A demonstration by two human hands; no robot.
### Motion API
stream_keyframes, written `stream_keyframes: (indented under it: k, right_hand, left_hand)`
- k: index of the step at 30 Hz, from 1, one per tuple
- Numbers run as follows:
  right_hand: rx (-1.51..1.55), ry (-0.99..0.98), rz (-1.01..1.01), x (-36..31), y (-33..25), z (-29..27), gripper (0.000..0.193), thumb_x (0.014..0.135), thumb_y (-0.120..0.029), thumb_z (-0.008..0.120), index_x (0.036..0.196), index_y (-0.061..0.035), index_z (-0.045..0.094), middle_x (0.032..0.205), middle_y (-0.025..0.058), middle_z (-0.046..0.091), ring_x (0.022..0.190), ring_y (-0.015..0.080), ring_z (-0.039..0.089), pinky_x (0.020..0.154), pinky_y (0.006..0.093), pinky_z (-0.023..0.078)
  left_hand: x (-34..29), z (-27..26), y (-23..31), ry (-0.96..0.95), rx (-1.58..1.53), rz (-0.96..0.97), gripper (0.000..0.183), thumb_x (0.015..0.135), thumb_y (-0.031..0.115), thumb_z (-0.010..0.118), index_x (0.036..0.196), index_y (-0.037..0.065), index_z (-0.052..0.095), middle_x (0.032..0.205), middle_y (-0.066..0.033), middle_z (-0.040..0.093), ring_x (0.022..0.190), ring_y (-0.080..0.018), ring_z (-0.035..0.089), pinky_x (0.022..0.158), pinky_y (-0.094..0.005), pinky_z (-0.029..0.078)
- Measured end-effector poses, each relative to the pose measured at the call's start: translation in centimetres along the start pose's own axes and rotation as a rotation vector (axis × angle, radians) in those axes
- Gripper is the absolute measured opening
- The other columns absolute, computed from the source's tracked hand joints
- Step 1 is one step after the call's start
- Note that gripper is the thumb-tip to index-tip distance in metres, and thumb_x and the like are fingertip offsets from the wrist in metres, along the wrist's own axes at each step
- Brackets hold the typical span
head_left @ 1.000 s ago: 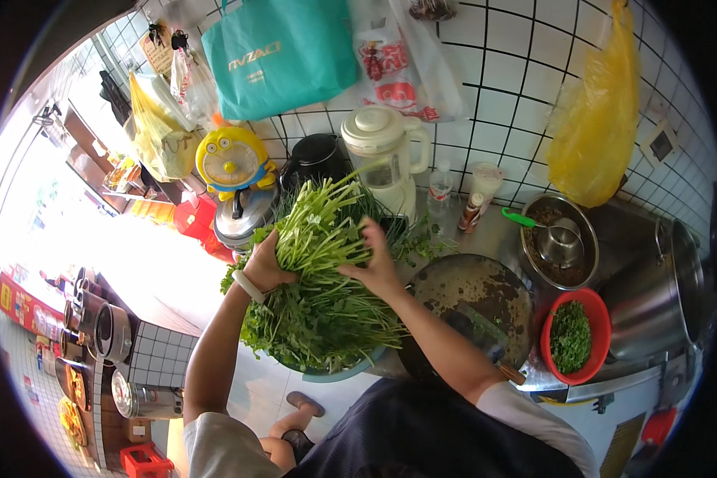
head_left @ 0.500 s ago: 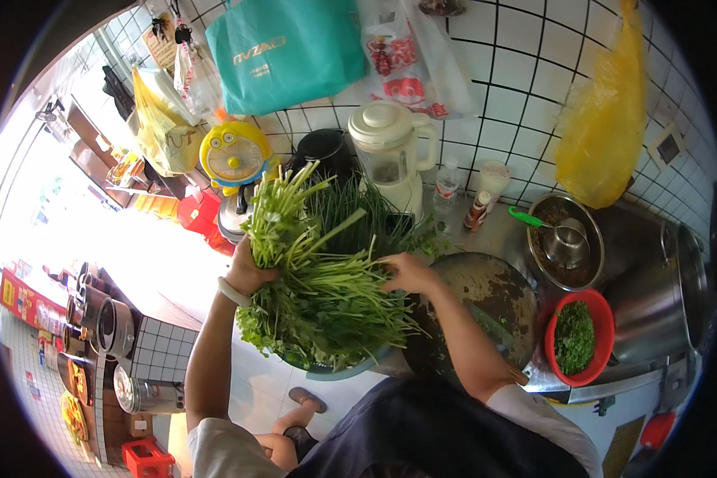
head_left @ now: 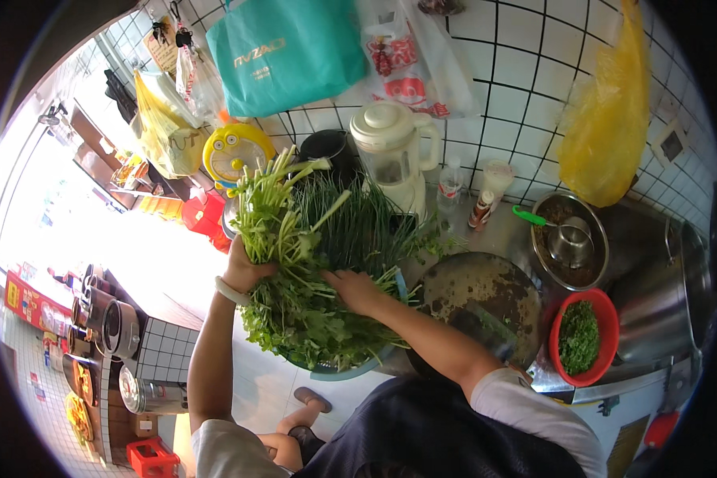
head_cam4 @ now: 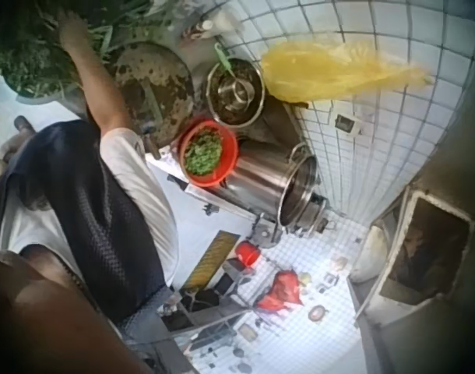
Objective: The person repeatedly chops green leafy vegetables on a round wooden cutting board using a cleaver, then transfers the chopped pieces into a red colander. The person gathers new bunches from a nearby blue basin and continues chopping throughout the clip.
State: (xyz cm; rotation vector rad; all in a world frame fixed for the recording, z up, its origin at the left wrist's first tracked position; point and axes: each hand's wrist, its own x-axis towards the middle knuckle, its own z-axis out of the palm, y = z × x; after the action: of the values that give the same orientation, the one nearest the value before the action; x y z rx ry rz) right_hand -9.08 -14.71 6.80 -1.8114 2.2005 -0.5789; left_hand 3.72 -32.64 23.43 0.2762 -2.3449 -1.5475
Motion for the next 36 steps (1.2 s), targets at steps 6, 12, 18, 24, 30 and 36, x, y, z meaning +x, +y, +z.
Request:
stream_keyframes:
  k: [6, 12, 18, 24, 30, 36]
  right_hand:
    - [0.309, 0.335, -0.144, 1.9, -2.8, -4.4, 0.050, 0.077, -0.027, 0.071, 0.116, -0.0034, 0.053, 0.091, 0.0140, 0.062, 0.086, 0.0310, 0.061, 0.070, 0.0456, 0.047]
    - [0.901, 0.576, -0.018, 3.7, -4.3, -7.0, 0.018, 0.076, -0.014, 0.066, 0.089, -0.0017, 0.062, 0.076, 0.0164, 0.062, 0.075, 0.0296, 0.063, 0.063, 0.0392, 0.048]
    - [0.339, 0.610, -0.199, 2.6, -3.0, -6.8, 0.039, 0.079, -0.027, 0.067, 0.108, -0.0030, 0.058, 0.101, 0.0155, 0.060, 0.096, 0.0346, 0.056, 0.079, 0.0438, 0.045]
    - [-0.005, 0.186, -0.051, -1.5, -3.3, 0.0, 0.095, 0.078, -0.035, 0.069, 0.148, -0.0098, 0.010, 0.147, 0.0209, 0.022, 0.133, 0.0392, 0.029, 0.097, 0.0658, 0.027]
    - [-0.063, 0.172, 0.002, -1.3, -2.2, 1.7, 0.095, 0.073, -0.028, 0.071, 0.148, -0.0157, 0.014, 0.141, 0.0187, 0.031, 0.130, 0.0355, 0.032, 0.099, 0.0594, 0.030]
    - [-0.028, 0.139, 0.023, -2.3, -2.8, 1.6, 0.099, 0.070, -0.025, 0.074, 0.148, -0.0178, 0.013, 0.142, 0.0173, 0.030, 0.129, 0.0349, 0.033, 0.102, 0.0549, 0.028]
  left_hand:
    - [0.4, 2.0, -0.4, 0.050, 0.177, 0.050, 0.076, 0.054, -0.002, 0.077, 0.122, 0.001, 0.044, 0.111, -0.0104, 0.060, 0.102, -0.0208, 0.057, 0.089, -0.0332, 0.045]
    - [0.5, 3.0, -1.2, -0.064, 0.429, 0.040, 0.077, 0.052, 0.013, 0.084, 0.118, -0.001, 0.045, 0.108, -0.0188, 0.060, 0.106, -0.0355, 0.056, 0.090, -0.0405, 0.044]
    - [-1.5, 2.8, -4.2, 0.135, 0.356, -0.009, 0.067, 0.054, 0.009, 0.081, 0.112, -0.001, 0.048, 0.106, -0.0192, 0.060, 0.101, -0.0337, 0.058, 0.090, -0.0391, 0.044]
    - [-0.3, 0.8, -4.3, 0.190, 0.073, 0.053, 0.072, 0.053, -0.005, 0.073, 0.119, 0.000, 0.047, 0.110, -0.0091, 0.059, 0.102, -0.0198, 0.055, 0.090, -0.0328, 0.045]
    - [-0.5, -2.5, -1.3, 0.205, 0.042, 0.093, 0.064, 0.052, -0.008, 0.065, 0.114, 0.000, 0.052, 0.104, -0.0068, 0.060, 0.094, -0.0196, 0.056, 0.086, -0.0330, 0.046]
    - [-0.8, -11.1, 1.1, 0.304, 0.051, 0.111, 0.043, 0.067, 0.008, 0.061, 0.109, 0.002, 0.053, 0.095, -0.0082, 0.062, 0.083, -0.0174, 0.059, 0.073, -0.0291, 0.049]
